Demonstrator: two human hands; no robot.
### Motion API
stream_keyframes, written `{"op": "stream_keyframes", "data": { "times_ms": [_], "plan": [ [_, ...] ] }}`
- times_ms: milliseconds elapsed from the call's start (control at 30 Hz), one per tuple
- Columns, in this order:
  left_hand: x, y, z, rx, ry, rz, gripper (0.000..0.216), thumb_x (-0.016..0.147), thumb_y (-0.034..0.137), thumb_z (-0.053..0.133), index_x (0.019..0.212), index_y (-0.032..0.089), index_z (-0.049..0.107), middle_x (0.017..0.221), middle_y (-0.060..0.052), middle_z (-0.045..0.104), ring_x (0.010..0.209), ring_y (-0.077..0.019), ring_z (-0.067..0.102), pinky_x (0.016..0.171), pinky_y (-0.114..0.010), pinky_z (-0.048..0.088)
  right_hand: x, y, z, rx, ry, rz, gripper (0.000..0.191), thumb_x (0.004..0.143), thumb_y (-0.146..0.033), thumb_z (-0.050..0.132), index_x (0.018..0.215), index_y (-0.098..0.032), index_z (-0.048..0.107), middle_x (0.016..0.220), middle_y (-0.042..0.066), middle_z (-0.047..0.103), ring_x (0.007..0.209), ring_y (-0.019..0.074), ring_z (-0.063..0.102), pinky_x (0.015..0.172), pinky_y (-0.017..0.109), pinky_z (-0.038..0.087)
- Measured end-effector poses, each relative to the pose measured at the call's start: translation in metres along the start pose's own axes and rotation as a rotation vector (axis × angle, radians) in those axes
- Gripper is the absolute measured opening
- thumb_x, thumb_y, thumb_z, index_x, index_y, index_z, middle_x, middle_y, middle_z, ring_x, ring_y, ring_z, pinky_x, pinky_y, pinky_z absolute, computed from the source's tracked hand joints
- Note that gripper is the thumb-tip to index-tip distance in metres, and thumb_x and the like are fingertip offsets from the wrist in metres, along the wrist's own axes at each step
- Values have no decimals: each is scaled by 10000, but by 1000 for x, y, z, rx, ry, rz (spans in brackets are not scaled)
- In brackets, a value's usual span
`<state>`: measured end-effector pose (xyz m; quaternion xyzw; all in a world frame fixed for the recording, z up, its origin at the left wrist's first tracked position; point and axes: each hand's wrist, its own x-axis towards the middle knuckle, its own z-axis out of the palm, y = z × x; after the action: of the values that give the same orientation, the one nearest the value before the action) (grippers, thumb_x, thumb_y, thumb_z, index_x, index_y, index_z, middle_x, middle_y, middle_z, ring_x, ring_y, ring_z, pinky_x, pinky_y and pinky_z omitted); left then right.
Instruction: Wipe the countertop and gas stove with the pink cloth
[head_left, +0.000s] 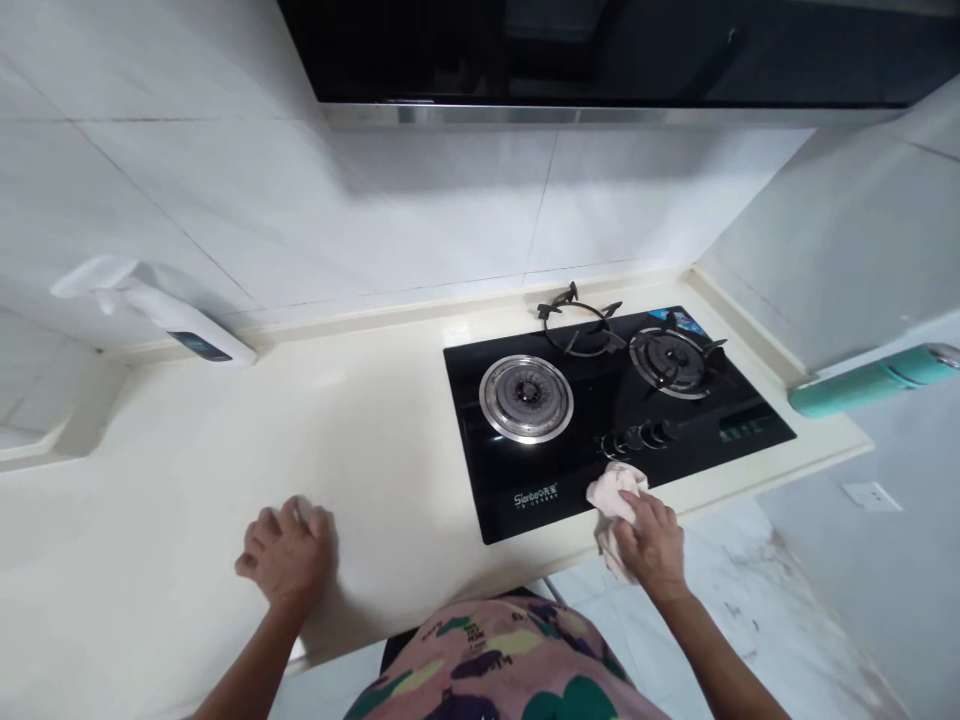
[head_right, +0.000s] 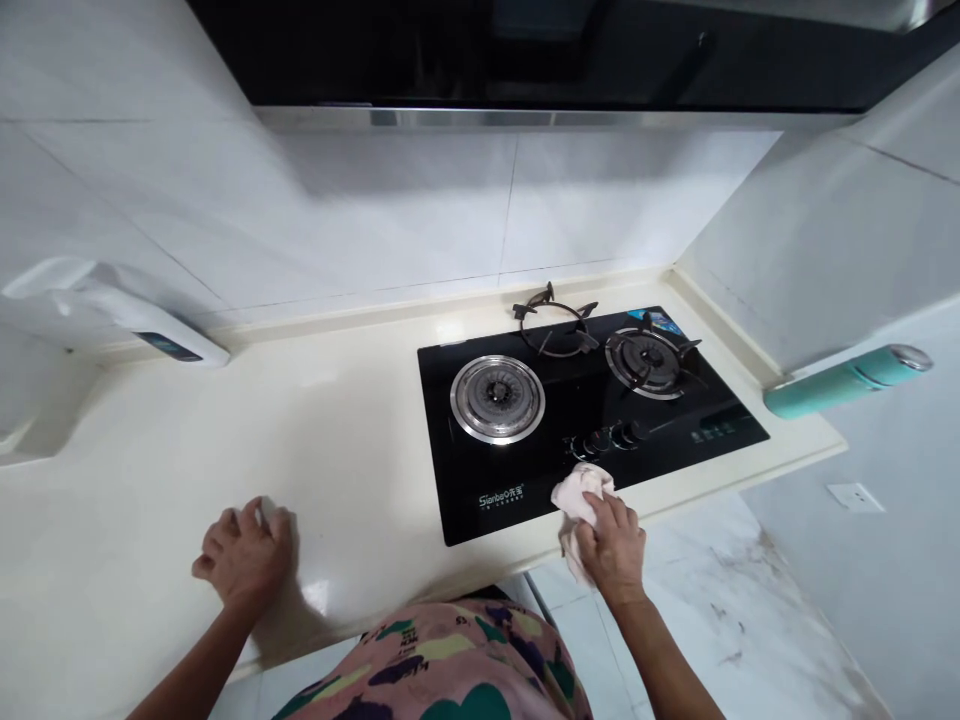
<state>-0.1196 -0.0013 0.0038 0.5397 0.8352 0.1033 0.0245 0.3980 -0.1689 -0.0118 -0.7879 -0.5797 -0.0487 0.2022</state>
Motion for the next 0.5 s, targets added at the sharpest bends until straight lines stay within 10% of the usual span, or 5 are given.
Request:
{"op": "stream_keyframes", "data": {
  "times_ms": [267,500],
  "plan": [
    [3,-5,6,-9,-1,2,595,1028,530,323,1439,179,571,1585,-250,445,1515,-435,336,1180,-719,273,124,-37,2,228,223,54,438,985,-368,483,1378,-206,590,1379,179,539,1253,334,533,1041,522,480],
    [4,-4,5,-6,-10,0,588,1032,524,323,1442,174,557,1591,-267,434,1524,-438,330,1167,-719,281,256,-45,45,-2,-234,545,546,944,-265,475,1483,-224,551,1569,193,448,1366,414,431,1073,656,384]
  ]
}}
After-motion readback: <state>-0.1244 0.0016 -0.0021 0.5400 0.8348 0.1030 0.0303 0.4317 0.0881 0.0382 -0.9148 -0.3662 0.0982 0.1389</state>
